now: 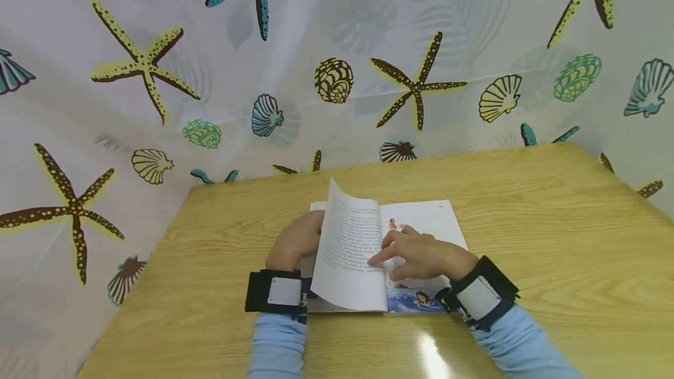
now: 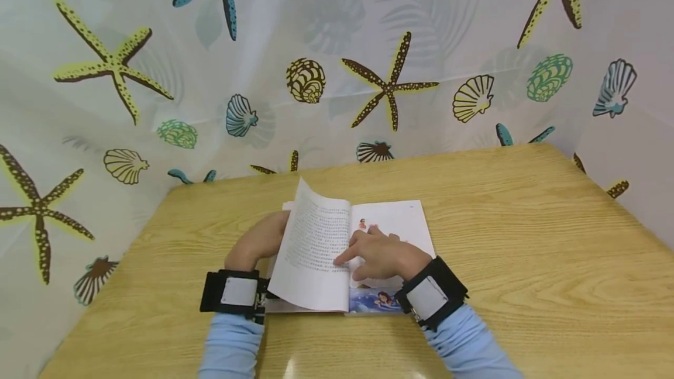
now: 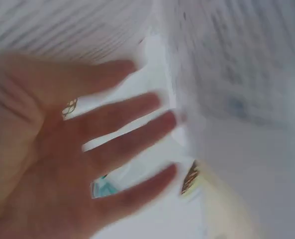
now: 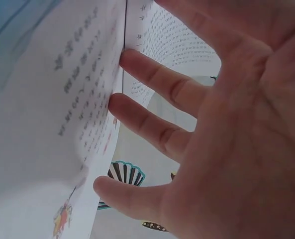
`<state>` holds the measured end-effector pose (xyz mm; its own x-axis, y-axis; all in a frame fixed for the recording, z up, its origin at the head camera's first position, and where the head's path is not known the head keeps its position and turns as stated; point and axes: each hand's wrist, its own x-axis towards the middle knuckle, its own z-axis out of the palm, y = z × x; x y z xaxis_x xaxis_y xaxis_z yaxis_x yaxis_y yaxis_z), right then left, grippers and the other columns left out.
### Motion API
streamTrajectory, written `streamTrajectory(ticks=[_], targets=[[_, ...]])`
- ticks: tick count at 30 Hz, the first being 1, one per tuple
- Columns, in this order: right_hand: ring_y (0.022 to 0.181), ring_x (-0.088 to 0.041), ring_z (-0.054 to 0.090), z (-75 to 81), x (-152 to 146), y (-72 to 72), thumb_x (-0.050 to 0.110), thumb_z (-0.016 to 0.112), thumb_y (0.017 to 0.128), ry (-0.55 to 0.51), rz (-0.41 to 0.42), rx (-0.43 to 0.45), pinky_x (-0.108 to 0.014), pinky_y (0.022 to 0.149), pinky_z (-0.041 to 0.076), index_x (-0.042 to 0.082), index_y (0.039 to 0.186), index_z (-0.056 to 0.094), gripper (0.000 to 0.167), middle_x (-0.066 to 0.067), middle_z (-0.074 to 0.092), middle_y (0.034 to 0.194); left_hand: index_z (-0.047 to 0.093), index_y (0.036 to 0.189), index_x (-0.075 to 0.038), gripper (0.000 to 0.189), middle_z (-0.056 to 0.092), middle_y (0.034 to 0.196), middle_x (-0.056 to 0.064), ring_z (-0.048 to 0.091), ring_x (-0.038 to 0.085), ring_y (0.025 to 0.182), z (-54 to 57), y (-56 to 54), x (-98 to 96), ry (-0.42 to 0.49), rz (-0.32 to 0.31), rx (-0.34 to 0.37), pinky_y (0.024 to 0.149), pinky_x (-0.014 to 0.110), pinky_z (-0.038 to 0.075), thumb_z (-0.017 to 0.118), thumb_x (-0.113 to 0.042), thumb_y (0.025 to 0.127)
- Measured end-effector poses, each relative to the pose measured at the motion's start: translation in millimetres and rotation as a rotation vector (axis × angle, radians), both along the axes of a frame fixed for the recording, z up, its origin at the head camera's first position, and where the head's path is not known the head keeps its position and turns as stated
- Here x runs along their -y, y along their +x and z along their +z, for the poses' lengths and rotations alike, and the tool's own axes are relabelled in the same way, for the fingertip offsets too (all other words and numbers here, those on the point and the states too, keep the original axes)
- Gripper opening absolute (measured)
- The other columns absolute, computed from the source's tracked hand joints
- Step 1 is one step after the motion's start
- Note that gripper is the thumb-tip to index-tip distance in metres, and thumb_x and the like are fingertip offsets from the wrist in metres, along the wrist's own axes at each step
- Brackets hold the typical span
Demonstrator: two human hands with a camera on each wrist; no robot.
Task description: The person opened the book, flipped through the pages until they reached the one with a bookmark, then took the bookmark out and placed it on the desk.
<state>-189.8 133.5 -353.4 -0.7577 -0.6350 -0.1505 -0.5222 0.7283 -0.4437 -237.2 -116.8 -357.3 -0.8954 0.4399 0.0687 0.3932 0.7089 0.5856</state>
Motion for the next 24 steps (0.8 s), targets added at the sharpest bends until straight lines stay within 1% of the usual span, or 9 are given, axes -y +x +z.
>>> streamTrajectory(ticks=[3, 4, 5, 7, 9, 13, 16, 20, 24], targets=[[0.12, -0.039, 0.045, -0.1, 0.6, 0.1, 0.012, 0.075, 0.087, -0.006, 0.01, -0.001, -0.056, 0.086, 0.047, 0.023, 0.125, 0.075, 0.039, -0.003, 0.059, 0.123, 0.062, 0.138, -0.004, 0.037, 0.061, 0.137, 0.017, 0.062, 0.032, 0.12, 20.6, 9.9, 1.3, -0.059, 0.226, -0.171, 0.096, 0.046, 0.053, 0.057, -0.003, 0.101], [0.12, -0.039, 0.045, -0.2, 0.6, -0.1, 0.012, 0.075, 0.088, -0.01, 0.013, 0.0, -0.055, 0.085, 0.047, 0.023, 0.125, 0.075, 0.039, -0.003, 0.059, 0.123, 0.058, 0.141, -0.004, 0.04, 0.057, 0.143, 0.018, 0.057, 0.034, 0.128, 25.3, 12.5, 1.6, -0.066, 0.272, -0.204, 0.101, 0.048, 0.05, 0.055, -0.001, 0.102], [0.12, -0.039, 0.046, -0.1, 0.7, -0.2, 0.012, 0.075, 0.088, -0.013, 0.017, -0.001, -0.053, 0.085, 0.048, 0.022, 0.124, 0.076, 0.038, -0.003, 0.059, 0.122, 0.056, 0.143, -0.003, 0.042, 0.054, 0.145, 0.019, 0.053, 0.036, 0.132, 29.1, 14.4, 1.1, -0.069, 0.284, -0.221, 0.104, 0.05, 0.047, 0.055, 0.001, 0.101], [0.117, -0.037, 0.047, -0.1, 0.5, -0.8, 0.012, 0.075, 0.087, -0.014, 0.024, -0.006, -0.05, 0.084, 0.049, 0.022, 0.124, 0.076, 0.038, -0.003, 0.06, 0.12, 0.057, 0.142, -0.001, 0.042, 0.053, 0.146, 0.02, 0.051, 0.037, 0.135, 33.6, 16.4, -1.7, -0.082, 0.238, -0.223, 0.108, 0.05, 0.043, 0.058, 0.001, 0.1], [0.119, -0.038, 0.047, -0.3, 0.4, -1.9, 0.011, 0.075, 0.088, -0.019, 0.019, 0.001, -0.053, 0.088, 0.049, 0.021, 0.124, 0.076, 0.038, -0.003, 0.06, 0.119, 0.057, 0.142, -0.001, 0.044, 0.053, 0.147, 0.019, 0.048, 0.036, 0.137, 35.7, 18.2, -7.0, -0.121, 0.146, -0.15, 0.111, 0.049, 0.04, 0.063, -0.002, 0.098], [0.129, -0.046, 0.043, -1.3, -0.3, -3.3, 0.011, 0.074, 0.089, -0.029, 0.021, 0.012, -0.065, 0.095, 0.045, 0.02, 0.125, 0.075, 0.037, -0.004, 0.061, 0.12, 0.057, 0.143, -0.006, 0.053, 0.052, 0.149, 0.015, 0.047, 0.032, 0.138, 33.9, 21.4, -19.6, -0.258, 0.027, 0.148, 0.112, 0.049, 0.039, 0.075, -0.013, 0.093], [0.13, -0.049, 0.042, -1.8, -0.5, -3.6, 0.011, 0.075, 0.089, -0.028, 0.026, 0.009, -0.065, 0.092, 0.047, 0.02, 0.125, 0.075, 0.037, -0.005, 0.061, 0.119, 0.059, 0.143, -0.01, 0.061, 0.052, 0.149, 0.014, 0.048, 0.032, 0.137, 30.8, 22.2, -23.4, -0.327, 0.038, 0.281, 0.11, 0.05, 0.041, 0.082, -0.013, 0.086], [0.126, -0.045, 0.046, -1.5, -0.9, -3.1, 0.011, 0.075, 0.088, -0.025, 0.033, -0.01, -0.058, 0.088, 0.05, 0.02, 0.124, 0.075, 0.037, -0.004, 0.061, 0.117, 0.061, 0.14, -0.011, 0.065, 0.056, 0.144, 0.015, 0.054, 0.031, 0.128, 30.7, 24.5, -20.2, -0.336, 0.1, 0.34, 0.104, 0.048, 0.046, 0.086, -0.009, 0.08], [0.12, -0.041, 0.048, -1.9, -1.6, -2.8, 0.011, 0.075, 0.088, -0.022, 0.03, -0.014, -0.056, 0.087, 0.05, 0.021, 0.124, 0.076, 0.037, -0.003, 0.06, 0.116, 0.062, 0.14, -0.012, 0.064, 0.059, 0.138, 0.017, 0.062, 0.027, 0.098, 32.8, 27.6, -14.1, -0.277, 0.15, 0.443, 0.076, 0.037, 0.056, 0.085, -0.005, 0.08]])
